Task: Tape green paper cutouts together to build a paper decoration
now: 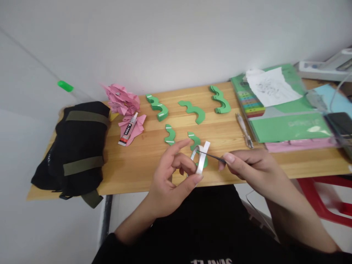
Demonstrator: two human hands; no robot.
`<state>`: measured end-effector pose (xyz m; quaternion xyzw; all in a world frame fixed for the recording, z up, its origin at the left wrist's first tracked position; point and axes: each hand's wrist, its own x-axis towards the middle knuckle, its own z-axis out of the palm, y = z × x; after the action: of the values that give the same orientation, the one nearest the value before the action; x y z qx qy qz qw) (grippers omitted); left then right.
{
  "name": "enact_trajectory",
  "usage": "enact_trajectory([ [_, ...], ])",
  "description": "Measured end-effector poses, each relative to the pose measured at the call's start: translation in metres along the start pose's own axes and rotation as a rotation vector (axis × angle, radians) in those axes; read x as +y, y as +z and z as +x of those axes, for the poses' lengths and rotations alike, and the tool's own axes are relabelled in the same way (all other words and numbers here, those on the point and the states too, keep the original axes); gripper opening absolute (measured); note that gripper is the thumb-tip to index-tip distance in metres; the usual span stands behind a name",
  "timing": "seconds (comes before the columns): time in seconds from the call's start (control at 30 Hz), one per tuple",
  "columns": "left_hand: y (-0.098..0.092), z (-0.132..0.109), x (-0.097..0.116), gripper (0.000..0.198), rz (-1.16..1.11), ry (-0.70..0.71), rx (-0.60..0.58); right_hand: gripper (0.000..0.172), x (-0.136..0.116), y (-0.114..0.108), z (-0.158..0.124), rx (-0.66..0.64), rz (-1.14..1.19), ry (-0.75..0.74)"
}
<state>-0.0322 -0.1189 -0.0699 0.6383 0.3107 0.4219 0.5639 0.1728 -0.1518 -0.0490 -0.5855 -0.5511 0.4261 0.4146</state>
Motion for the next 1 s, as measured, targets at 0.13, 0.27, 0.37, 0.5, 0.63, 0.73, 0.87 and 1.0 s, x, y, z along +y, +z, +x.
enact_trajectory([
  [0.13, 0.0002, -0.0008, -0.0015, 0.061, 0.002, 0.013, 0.013, 0.046, 0.0004, 0.0015, 0.0005, -0.004, 0.020, 0.025],
  [0.27, -0.0013, -0.0027, -0.0036, 0.062, 0.002, 0.018, 0.013, 0.046, 0.0023, 0.0035, -0.0003, -0.002, 0.026, 0.044],
  [0.37, -0.0019, -0.0035, -0.0039, 0.063, 0.007, 0.006, 0.010, 0.047, 0.0036, 0.0046, -0.0014, 0.005, 0.025, 0.059],
  [0.5, -0.0014, -0.0036, -0.0022, 0.061, 0.013, -0.008, 0.012, 0.048, 0.0054, 0.0055, -0.0019, 0.009, 0.014, 0.057],
  [0.63, -0.0021, -0.0061, -0.0003, 0.064, 0.003, -0.014, -0.026, 0.047, 0.0085, 0.0047, -0.0012, 0.061, -0.011, 0.023],
  [0.73, -0.0036, -0.0082, -0.0004, 0.065, -0.004, 0.003, -0.038, 0.048, 0.0092, 0.0028, -0.0009, 0.095, -0.031, -0.004],
  [0.87, -0.0050, -0.0078, -0.0018, 0.055, -0.032, -0.019, 0.032, 0.047, 0.0079, 0.0005, -0.0029, 0.082, -0.059, -0.078],
  [1.0, -0.0043, -0.0056, -0.0006, 0.038, -0.117, -0.148, 0.059, 0.035, 0.0099, -0.0009, -0.0076, 0.065, -0.140, -0.173],
])
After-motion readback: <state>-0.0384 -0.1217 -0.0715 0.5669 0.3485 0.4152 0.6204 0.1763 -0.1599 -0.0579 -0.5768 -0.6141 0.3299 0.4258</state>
